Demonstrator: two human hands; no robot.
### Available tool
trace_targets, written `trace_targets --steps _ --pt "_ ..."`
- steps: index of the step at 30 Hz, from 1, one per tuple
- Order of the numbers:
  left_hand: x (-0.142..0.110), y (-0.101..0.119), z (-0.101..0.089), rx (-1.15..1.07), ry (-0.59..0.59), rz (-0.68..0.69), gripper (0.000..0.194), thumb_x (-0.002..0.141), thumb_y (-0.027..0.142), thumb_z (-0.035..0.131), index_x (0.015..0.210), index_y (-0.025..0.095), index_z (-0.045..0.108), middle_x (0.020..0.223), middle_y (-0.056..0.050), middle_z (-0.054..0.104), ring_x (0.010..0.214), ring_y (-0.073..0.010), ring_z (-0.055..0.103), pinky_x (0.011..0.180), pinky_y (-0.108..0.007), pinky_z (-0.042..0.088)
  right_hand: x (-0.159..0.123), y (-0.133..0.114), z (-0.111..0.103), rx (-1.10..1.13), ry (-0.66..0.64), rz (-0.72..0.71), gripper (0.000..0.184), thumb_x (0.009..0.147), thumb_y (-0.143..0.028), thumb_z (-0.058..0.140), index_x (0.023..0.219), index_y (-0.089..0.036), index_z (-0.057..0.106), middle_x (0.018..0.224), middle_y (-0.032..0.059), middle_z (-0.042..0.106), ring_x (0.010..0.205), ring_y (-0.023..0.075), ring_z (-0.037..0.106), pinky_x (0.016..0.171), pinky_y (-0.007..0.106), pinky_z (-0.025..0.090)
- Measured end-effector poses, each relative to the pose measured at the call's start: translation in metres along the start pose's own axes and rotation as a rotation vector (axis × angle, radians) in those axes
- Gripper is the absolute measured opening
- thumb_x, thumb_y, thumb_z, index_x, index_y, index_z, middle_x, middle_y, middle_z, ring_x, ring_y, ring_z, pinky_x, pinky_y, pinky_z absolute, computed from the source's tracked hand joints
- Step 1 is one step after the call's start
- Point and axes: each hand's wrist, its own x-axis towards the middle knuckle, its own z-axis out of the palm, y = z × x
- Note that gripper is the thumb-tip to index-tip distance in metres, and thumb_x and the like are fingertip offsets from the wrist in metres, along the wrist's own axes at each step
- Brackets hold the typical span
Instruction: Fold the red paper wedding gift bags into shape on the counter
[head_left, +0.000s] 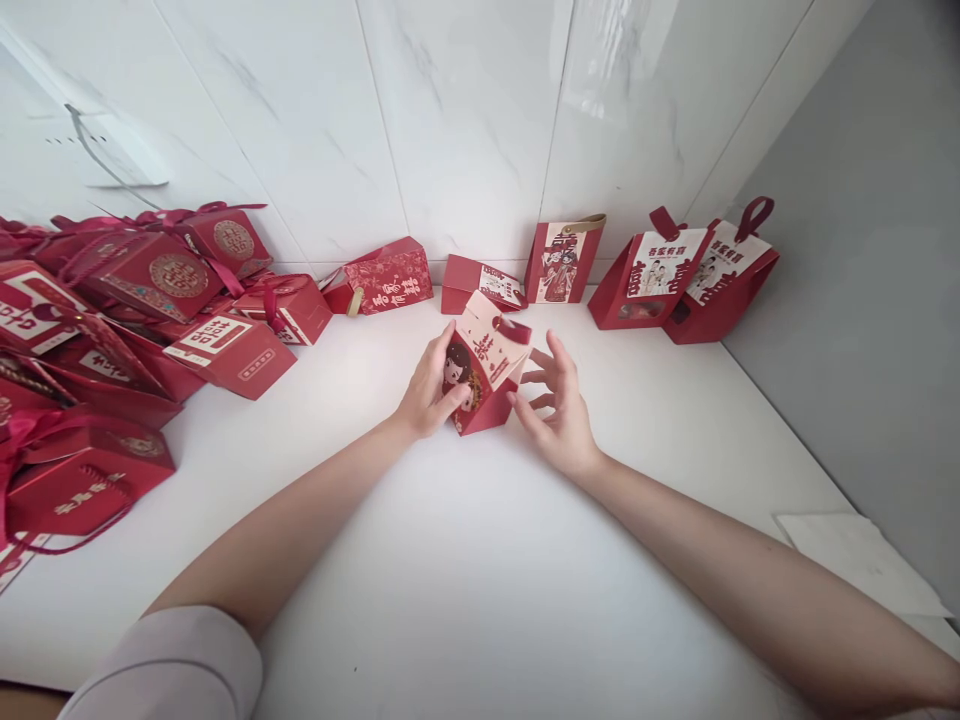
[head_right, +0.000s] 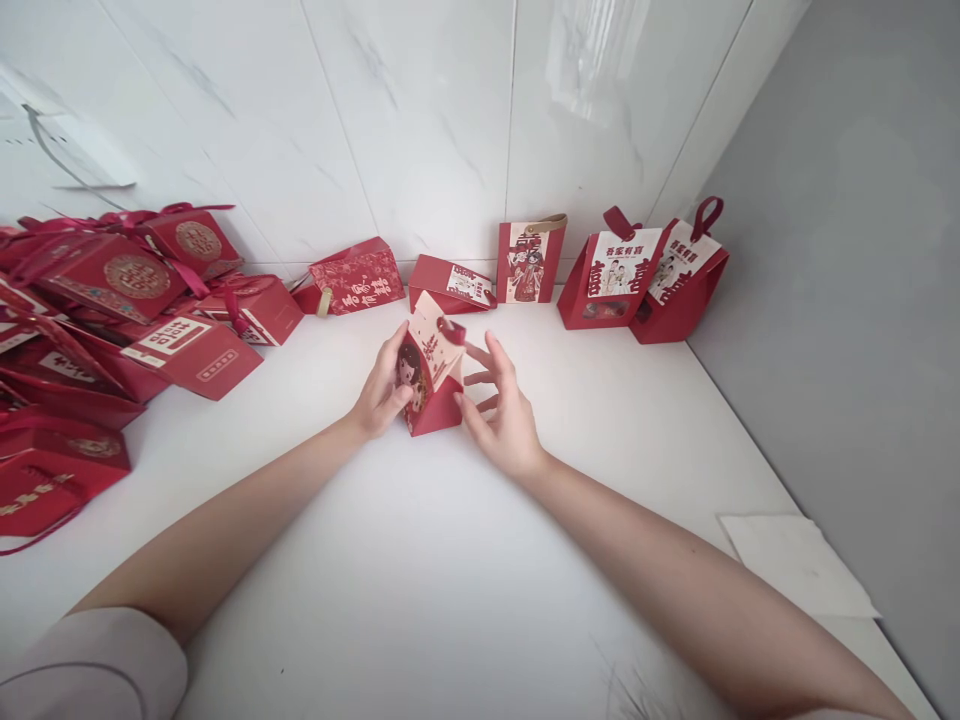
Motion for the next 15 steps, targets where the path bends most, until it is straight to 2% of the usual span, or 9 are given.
trace_targets --steps 3,5,7,9,10,12,13,15 --pt "0.0004 -0.0013 -0.0002 0.020 -0.088 0.068 0.131 0.074 0.078 0.077 0.172 0.028 0.006 0.170 -0.022 0.032 0.156 -0.0468 0.033 0.126 -0.067 0.030 -0.0023 -0.0008 0.0000 -0.044 -0.149 -0.060 0.070 0.101 -0.036 0.062 0.163 -0.041 0.029 0.150 0.0096 0.060 0.109 0.0241 0.071 0.061 0.032 0.066" --pt "0.0010 0.0007 0.0002 0.006 -0.115 0.028 0.136 0.067 0.070 0.088 0.171 0.029 0.011 0.170 -0.022 0.032 0.157 -0.0470 0.033 0.126 -0.067 0.031 -0.0010 0.0005 -0.0009 -0.071 -0.243 -0.055 0.058 0.100 -0.035 0.063 0.155 -0.035 0.044 0.144 0.0113 0.062 0.107 0.0244 0.072 0.059 0.031 0.066" --pt "0.0020 0.0036 0.0006 -0.086 -0.123 -0.065 0.114 0.073 0.064 0.086 0.166 0.026 0.032 0.165 -0.020 0.044 0.153 -0.0443 0.042 0.124 -0.061 0.038 0.0018 0.0024 -0.0021 -0.070 -0.292 -0.020 0.050 0.098 -0.037 0.066 0.147 -0.031 0.054 0.142 0.0131 0.061 0.100 0.0234 0.074 0.056 0.031 0.065" --pt "0.0032 0.0052 0.0007 -0.221 -0.114 -0.214 0.079 0.085 0.066 0.074 0.148 0.020 0.058 0.148 -0.019 0.063 0.139 -0.0413 0.059 0.116 -0.056 0.048 0.0043 0.0033 -0.0030 -0.042 -0.291 0.012 0.044 0.098 -0.040 0.068 0.139 -0.028 0.060 0.141 0.0136 0.061 0.092 0.0213 0.075 0.053 0.030 0.063" --pt "0.0038 0.0050 0.0008 -0.279 -0.085 -0.295 0.068 0.090 0.068 0.067 0.136 0.018 0.066 0.136 -0.017 0.071 0.130 -0.0398 0.065 0.110 -0.053 0.052 0.0050 0.0030 -0.0032 -0.030 -0.288 0.019 0.039 0.098 -0.040 0.067 0.135 -0.028 0.063 0.139 0.0132 0.062 0.090 0.0207 0.074 0.051 0.029 0.062" --pt "0.0045 0.0031 0.0012 -0.344 0.031 -0.407 0.059 0.094 0.068 0.059 0.122 0.017 0.071 0.123 -0.014 0.077 0.119 -0.0364 0.071 0.102 -0.049 0.056 0.0051 0.0011 -0.0029 -0.017 -0.259 0.013 0.030 0.100 -0.039 0.064 0.127 -0.027 0.066 0.133 0.0118 0.065 0.090 0.0207 0.073 0.050 0.028 0.059" --pt "0.0048 0.0020 0.0011 -0.350 0.114 -0.422 0.056 0.096 0.067 0.058 0.122 0.018 0.070 0.122 -0.012 0.078 0.118 -0.0343 0.071 0.101 -0.047 0.057 0.0047 -0.0001 -0.0025 -0.015 -0.228 0.010 0.027 0.101 -0.038 0.063 0.125 -0.027 0.066 0.129 0.0112 0.066 0.092 0.0210 0.073 0.051 0.027 0.058" --pt "0.0057 0.0017 -0.0013 -0.317 0.283 -0.360 0.052 0.099 0.063 0.055 0.128 0.021 0.064 0.125 -0.010 0.076 0.120 -0.0297 0.069 0.103 -0.043 0.055 0.0036 -0.0018 -0.0015 -0.006 -0.144 0.015 0.026 0.101 -0.037 0.062 0.124 -0.027 0.064 0.126 0.0104 0.066 0.094 0.0214 0.072 0.052 0.027 0.057"
